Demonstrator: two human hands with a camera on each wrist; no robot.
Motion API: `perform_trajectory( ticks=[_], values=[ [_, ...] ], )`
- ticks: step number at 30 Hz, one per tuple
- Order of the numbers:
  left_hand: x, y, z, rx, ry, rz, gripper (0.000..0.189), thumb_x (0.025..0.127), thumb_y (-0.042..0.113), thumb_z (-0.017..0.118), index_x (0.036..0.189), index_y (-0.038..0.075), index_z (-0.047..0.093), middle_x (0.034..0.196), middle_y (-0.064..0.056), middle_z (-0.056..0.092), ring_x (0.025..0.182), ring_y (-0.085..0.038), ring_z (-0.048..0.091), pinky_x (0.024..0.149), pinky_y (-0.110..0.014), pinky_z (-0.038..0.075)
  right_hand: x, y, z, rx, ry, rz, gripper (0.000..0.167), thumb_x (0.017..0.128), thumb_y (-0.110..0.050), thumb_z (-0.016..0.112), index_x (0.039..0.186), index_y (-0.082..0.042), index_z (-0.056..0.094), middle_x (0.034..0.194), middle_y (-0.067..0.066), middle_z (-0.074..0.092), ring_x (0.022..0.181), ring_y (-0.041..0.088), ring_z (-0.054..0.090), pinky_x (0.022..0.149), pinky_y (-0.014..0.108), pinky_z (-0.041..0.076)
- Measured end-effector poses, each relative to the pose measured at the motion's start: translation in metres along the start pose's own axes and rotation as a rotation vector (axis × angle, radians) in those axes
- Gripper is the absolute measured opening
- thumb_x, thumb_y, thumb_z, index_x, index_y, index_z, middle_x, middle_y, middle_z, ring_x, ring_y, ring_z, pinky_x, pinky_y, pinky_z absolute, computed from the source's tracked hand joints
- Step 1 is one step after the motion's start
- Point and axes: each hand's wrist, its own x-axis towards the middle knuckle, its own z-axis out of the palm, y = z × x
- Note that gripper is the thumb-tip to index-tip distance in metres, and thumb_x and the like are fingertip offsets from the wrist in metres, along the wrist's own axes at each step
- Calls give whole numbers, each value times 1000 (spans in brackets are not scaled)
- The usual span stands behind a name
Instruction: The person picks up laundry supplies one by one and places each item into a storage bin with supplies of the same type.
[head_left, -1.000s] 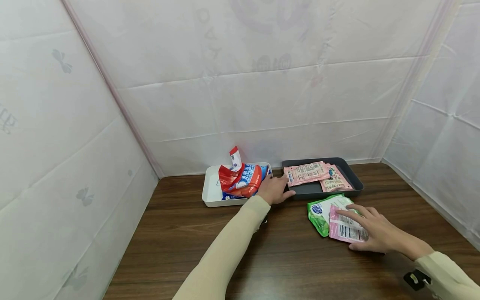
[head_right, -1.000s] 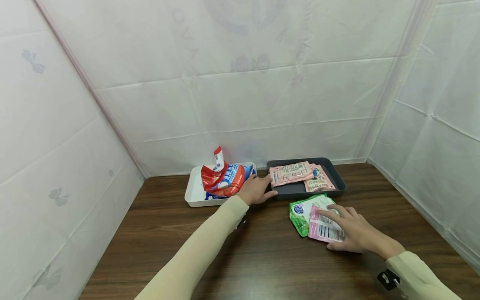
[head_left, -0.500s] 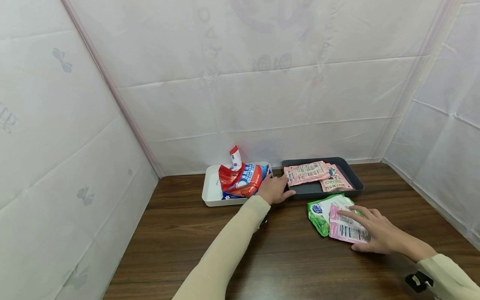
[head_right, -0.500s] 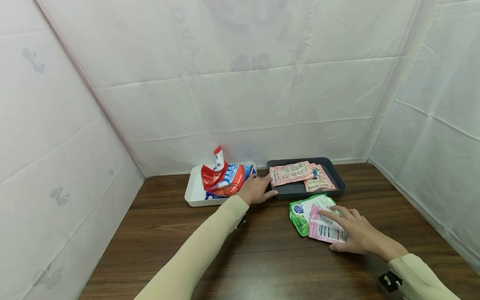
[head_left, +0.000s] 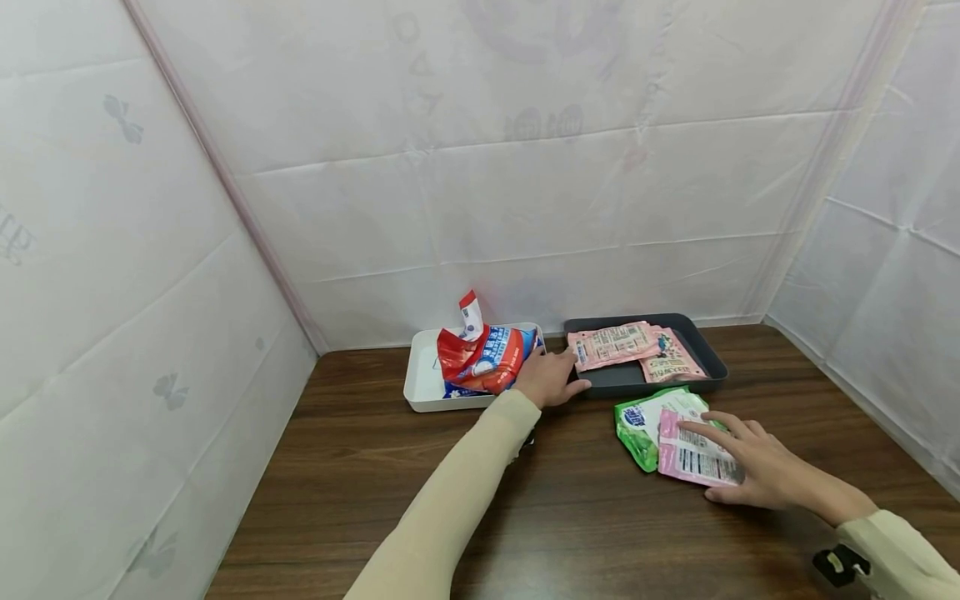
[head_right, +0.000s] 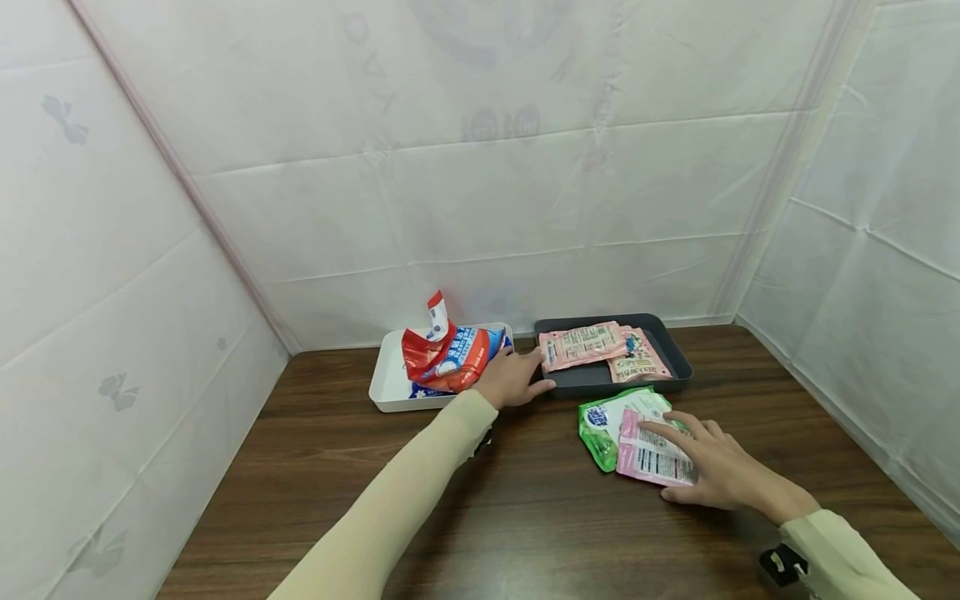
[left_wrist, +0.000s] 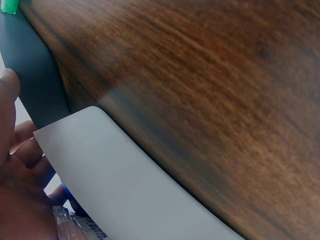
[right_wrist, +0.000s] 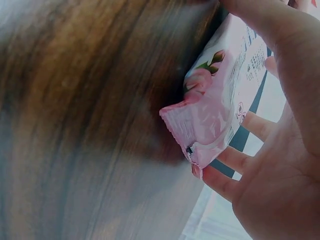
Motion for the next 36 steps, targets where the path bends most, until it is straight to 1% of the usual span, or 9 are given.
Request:
perform_trajectory(
  ticks=[6,13,20,29,36],
  values=[
    [0,-1,0,-4,-1,2,65,101,63,50,148,19,54,141,-2,64,125,-17,64,122,-44,31,-1,0,0,3,8,-6,87,79,-56,84,153,-34,45,149,21,41,116,44,52,81,67,49],
    [0,-1,1,-10,-2,6,64,101,63,49,147,19,54,139,-2,66,123,-17,65,122,-43,32,-1,1,-1,7,10,-25,86,79,-51,86,153,-33,45,148,21,41,115,43,53,80,66,50],
    [1,-1,0,-16,2,5,64,100,63,51,144,17,56,126,-2,72,117,-17,68,121,-42,33,-1,3,-2,22,2,-24,86,80,-46,87,153,-33,45,148,20,42,116,43,53,81,65,50],
    [2,-1,2,-13,-2,8,65,101,63,50,146,17,54,134,-2,69,120,-17,66,121,-42,32,-1,4,-2,28,-4,-11,86,78,-46,88,152,-34,46,146,18,44,116,44,53,80,67,50],
    [1,-2,2,-14,2,4,65,100,63,51,145,16,55,129,-2,71,119,-17,67,121,-43,33,0,4,-3,30,-8,1,84,78,-44,89,151,-34,48,141,15,48,115,41,54,81,66,51]
  ],
)
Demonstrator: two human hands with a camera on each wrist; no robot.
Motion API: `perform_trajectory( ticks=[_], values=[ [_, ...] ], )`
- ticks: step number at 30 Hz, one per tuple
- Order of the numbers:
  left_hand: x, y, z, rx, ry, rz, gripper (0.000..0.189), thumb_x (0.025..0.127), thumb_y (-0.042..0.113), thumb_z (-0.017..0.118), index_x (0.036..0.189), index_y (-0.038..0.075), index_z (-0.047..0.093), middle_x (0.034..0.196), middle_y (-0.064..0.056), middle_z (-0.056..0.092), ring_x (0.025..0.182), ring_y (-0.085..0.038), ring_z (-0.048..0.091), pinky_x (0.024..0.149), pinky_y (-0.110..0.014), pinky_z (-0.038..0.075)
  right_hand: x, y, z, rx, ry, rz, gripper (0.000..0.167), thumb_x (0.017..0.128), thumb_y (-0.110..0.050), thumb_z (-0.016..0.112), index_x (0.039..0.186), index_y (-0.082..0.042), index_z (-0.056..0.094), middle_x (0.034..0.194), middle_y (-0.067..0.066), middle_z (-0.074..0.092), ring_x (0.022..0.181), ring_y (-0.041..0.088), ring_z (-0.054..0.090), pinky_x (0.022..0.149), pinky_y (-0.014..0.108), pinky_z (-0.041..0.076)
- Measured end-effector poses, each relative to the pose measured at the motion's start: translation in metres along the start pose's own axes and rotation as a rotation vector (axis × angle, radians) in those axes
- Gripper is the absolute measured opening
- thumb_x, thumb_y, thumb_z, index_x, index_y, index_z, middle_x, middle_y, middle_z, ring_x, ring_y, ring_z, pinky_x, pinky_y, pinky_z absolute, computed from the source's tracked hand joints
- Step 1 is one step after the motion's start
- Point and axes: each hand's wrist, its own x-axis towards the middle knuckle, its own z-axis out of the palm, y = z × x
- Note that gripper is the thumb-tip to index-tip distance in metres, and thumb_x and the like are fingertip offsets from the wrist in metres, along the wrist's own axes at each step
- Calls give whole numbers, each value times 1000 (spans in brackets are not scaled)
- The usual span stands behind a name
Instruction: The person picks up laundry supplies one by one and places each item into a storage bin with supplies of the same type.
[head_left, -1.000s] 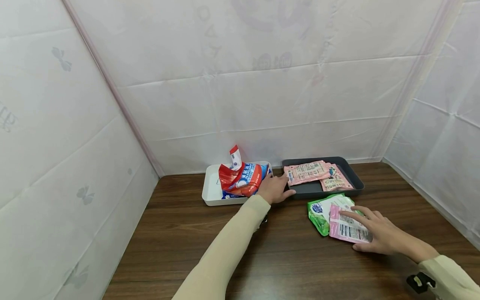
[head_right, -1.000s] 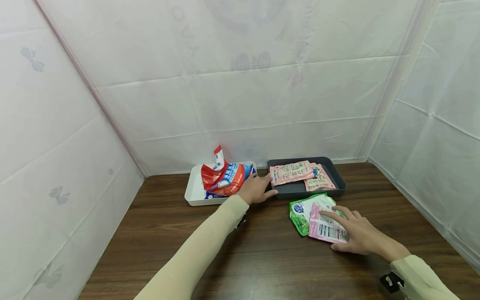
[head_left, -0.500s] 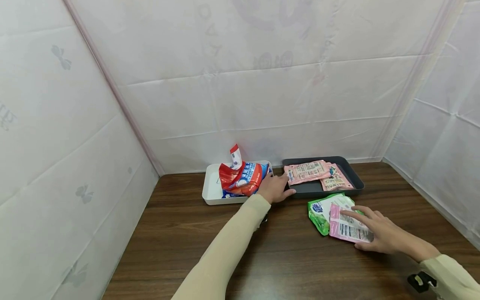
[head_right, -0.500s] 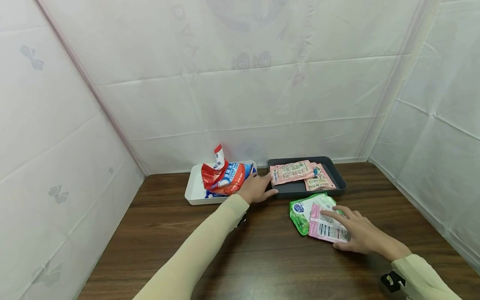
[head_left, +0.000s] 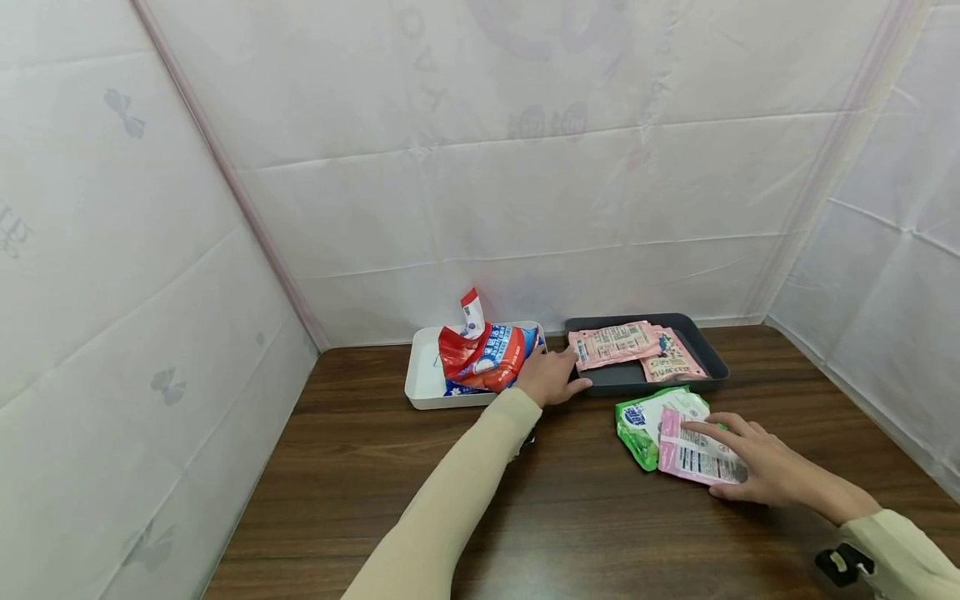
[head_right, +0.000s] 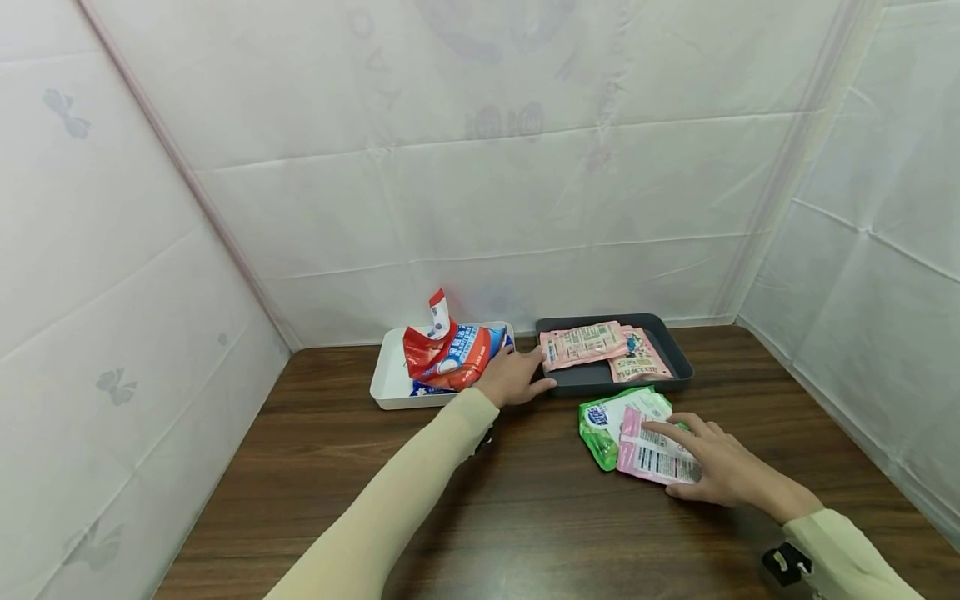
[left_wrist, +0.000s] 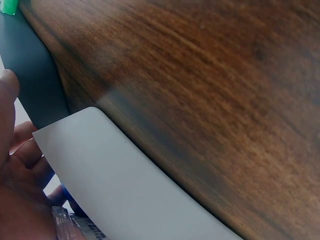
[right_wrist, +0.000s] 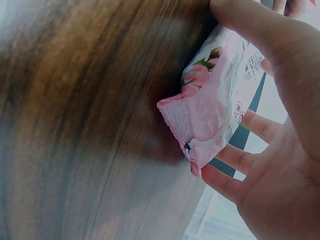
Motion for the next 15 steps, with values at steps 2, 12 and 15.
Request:
perform_trajectory(
  ticks=[2,12,15],
  values=[
    [0,0,0,1,2,0,65,100,63,51,144,16,55,128,-2,71,118,-17,67,121,-43,33,0,0,0,-3,1,-1,84,77,-43,89,150,-33,49,140,15,49,115,41,55,81,65,51],
    [1,1,2,8,5,3,64,101,63,49,147,18,54,141,-2,64,123,-17,65,122,-44,32,1,0,-1,-17,26,-26,83,76,-42,91,148,-30,52,134,12,54,112,37,58,82,61,53],
    [1,0,2,0,4,2,65,100,63,50,147,18,54,140,-1,65,123,-17,65,122,-43,32,2,0,-2,-13,26,-25,82,76,-42,91,148,-29,53,134,12,55,112,37,58,83,60,53]
  ],
)
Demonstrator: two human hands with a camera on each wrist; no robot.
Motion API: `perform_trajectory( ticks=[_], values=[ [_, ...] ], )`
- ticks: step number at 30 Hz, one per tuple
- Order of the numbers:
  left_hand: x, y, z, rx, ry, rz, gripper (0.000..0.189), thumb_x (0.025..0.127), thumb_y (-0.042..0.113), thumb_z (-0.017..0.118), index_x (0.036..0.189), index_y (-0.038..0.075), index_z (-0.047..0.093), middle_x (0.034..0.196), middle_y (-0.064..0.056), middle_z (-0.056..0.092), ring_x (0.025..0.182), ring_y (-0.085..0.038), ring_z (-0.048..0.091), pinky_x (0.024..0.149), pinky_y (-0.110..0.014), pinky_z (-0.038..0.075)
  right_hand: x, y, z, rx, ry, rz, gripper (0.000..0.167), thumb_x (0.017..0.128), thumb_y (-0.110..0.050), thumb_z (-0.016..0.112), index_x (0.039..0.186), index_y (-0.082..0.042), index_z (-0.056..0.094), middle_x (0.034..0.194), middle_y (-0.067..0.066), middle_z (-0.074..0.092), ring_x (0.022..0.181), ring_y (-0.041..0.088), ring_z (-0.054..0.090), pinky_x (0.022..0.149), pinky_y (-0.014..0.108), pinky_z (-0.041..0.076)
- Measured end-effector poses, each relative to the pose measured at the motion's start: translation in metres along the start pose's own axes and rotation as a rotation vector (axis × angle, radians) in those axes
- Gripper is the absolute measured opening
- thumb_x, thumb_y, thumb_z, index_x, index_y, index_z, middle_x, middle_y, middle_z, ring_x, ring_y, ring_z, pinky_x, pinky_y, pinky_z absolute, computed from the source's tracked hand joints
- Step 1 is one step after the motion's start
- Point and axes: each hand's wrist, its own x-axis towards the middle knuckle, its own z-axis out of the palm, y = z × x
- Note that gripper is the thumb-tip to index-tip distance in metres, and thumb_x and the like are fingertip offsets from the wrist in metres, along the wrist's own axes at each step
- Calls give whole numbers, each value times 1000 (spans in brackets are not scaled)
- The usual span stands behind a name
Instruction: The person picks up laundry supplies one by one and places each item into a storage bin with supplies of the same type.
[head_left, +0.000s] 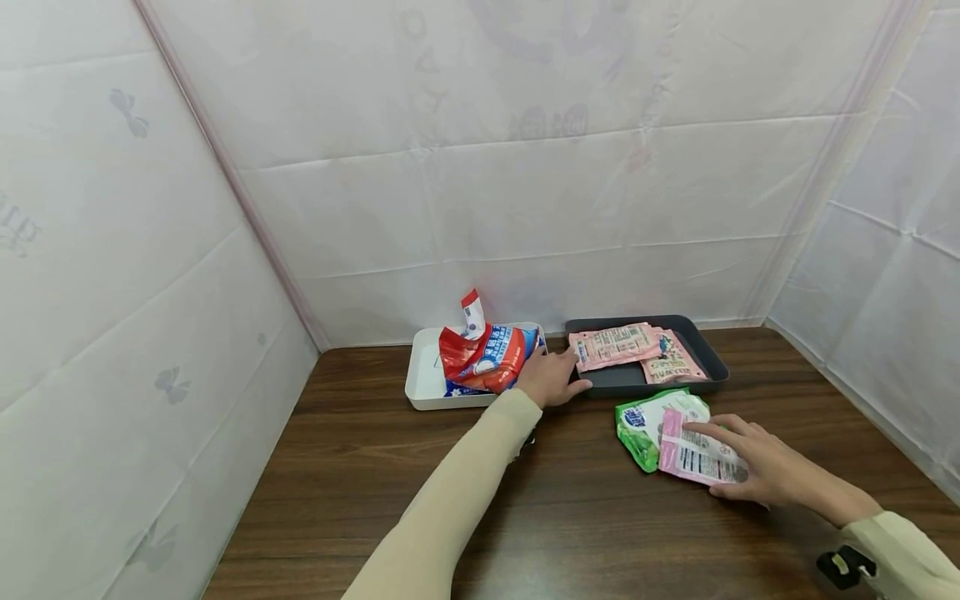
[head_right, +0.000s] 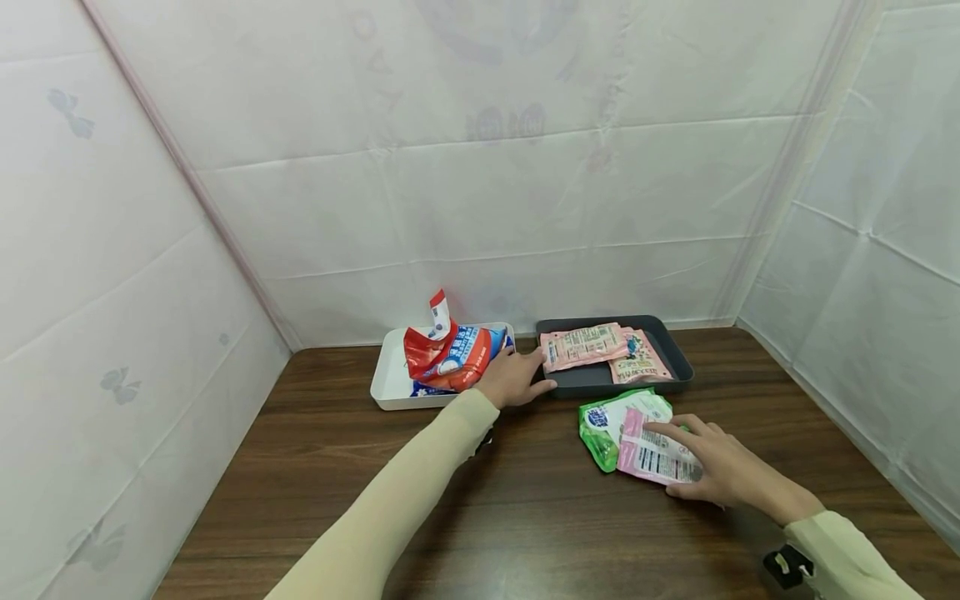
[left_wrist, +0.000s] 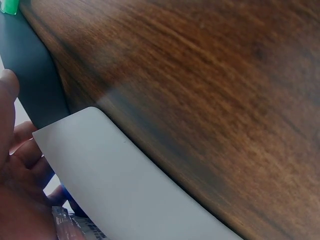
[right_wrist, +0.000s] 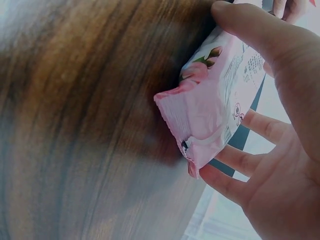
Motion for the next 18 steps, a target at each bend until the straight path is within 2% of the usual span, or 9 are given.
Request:
perform_trajectory(
  ticks=[11,18],
  values=[
    [-2,0,-2,6,2,6,65,101,63,49,148,19,54,145,-1,62,125,-17,64,121,-43,32,1,-1,-2,21,-33,41,80,77,-44,90,146,-30,54,135,14,56,114,39,58,83,61,54],
    [-5,2,-5,22,12,11,64,101,63,49,147,18,55,142,-2,64,121,-17,66,120,-43,35,1,-2,-5,18,-32,36,76,78,-44,89,144,-26,57,133,14,58,114,39,60,84,62,54]
  ],
)
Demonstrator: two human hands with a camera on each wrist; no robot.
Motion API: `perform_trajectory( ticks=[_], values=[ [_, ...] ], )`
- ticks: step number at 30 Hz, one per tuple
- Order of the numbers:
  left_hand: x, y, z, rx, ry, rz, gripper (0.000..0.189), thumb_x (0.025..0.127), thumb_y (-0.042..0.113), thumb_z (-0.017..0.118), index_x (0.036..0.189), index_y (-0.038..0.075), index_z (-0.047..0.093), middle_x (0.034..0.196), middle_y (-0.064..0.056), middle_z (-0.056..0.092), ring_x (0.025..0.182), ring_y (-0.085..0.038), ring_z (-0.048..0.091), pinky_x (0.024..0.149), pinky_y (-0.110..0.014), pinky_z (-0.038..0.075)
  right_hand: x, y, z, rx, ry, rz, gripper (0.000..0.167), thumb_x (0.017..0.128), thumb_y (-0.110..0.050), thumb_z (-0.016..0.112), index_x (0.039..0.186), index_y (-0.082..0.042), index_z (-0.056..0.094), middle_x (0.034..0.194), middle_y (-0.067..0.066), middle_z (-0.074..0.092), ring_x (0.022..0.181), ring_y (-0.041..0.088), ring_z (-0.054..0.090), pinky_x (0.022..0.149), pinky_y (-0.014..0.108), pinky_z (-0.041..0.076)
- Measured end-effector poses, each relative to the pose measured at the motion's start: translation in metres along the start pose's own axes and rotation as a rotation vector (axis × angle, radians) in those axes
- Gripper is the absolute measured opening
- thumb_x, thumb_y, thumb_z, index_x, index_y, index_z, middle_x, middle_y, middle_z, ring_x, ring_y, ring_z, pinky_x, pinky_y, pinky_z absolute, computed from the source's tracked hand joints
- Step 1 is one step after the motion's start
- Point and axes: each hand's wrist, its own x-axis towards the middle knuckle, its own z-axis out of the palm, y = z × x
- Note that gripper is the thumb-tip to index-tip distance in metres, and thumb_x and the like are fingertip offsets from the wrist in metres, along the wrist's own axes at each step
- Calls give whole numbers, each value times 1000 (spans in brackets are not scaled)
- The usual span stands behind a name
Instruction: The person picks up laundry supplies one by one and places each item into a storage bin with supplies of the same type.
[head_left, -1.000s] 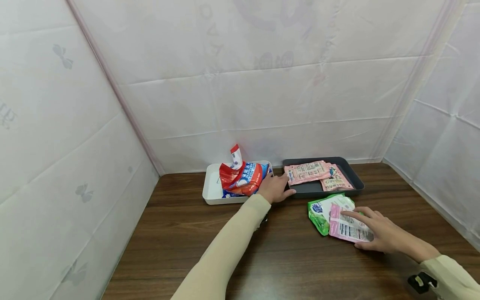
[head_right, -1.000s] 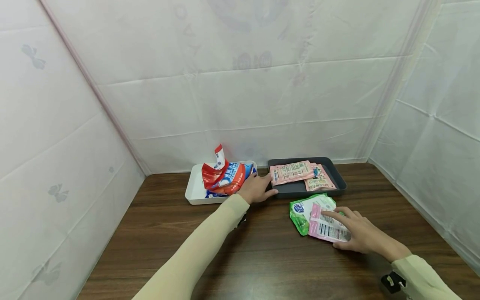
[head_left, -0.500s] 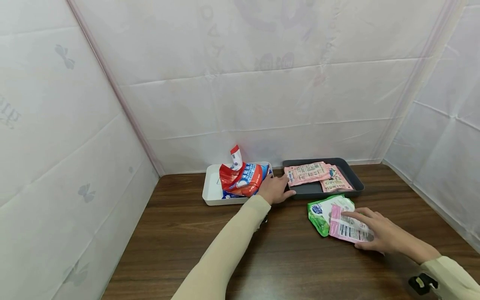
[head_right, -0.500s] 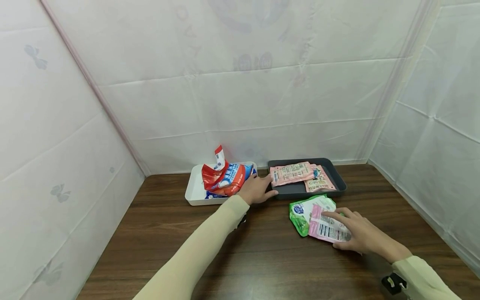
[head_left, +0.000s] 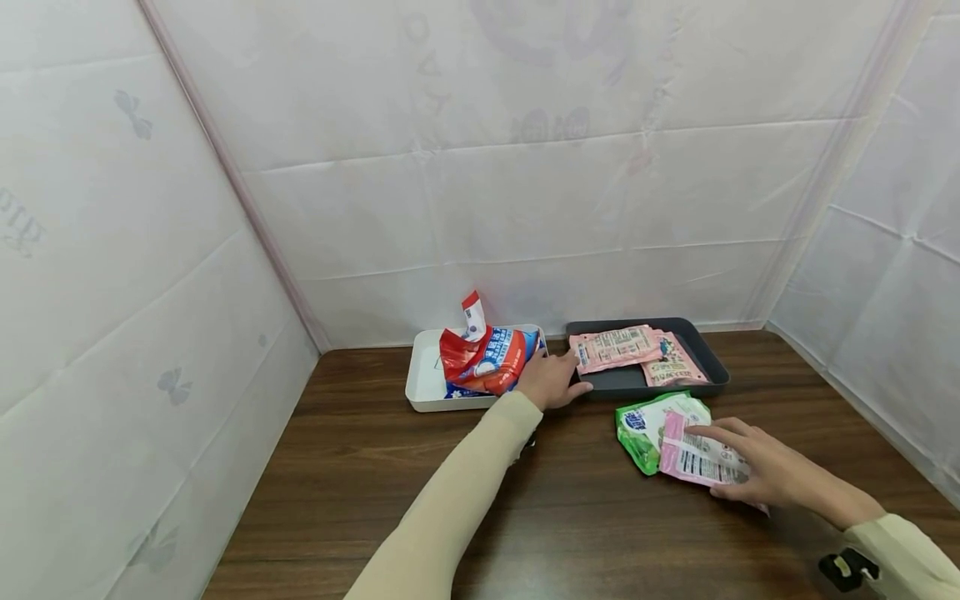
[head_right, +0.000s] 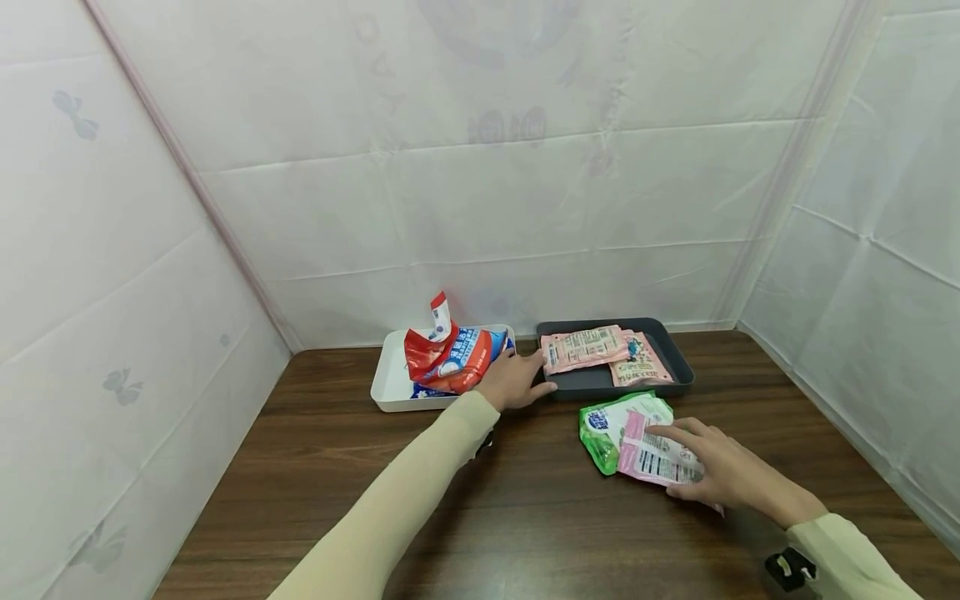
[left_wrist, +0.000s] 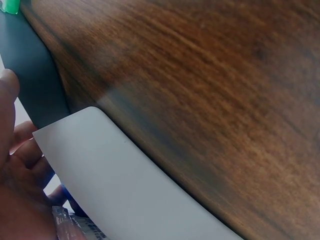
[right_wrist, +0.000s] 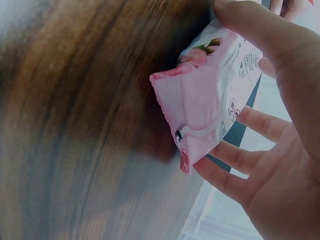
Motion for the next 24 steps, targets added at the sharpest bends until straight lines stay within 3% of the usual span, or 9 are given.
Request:
perform_trajectory(
  ticks=[24],
  values=[
    [3,0,3,-13,-21,-11,66,101,64,48,149,18,53,143,-1,63,124,-16,64,122,-43,30,0,-1,-3,-26,16,-49,71,77,-42,90,138,-21,63,127,10,61,112,35,62,84,58,55]
  ],
)
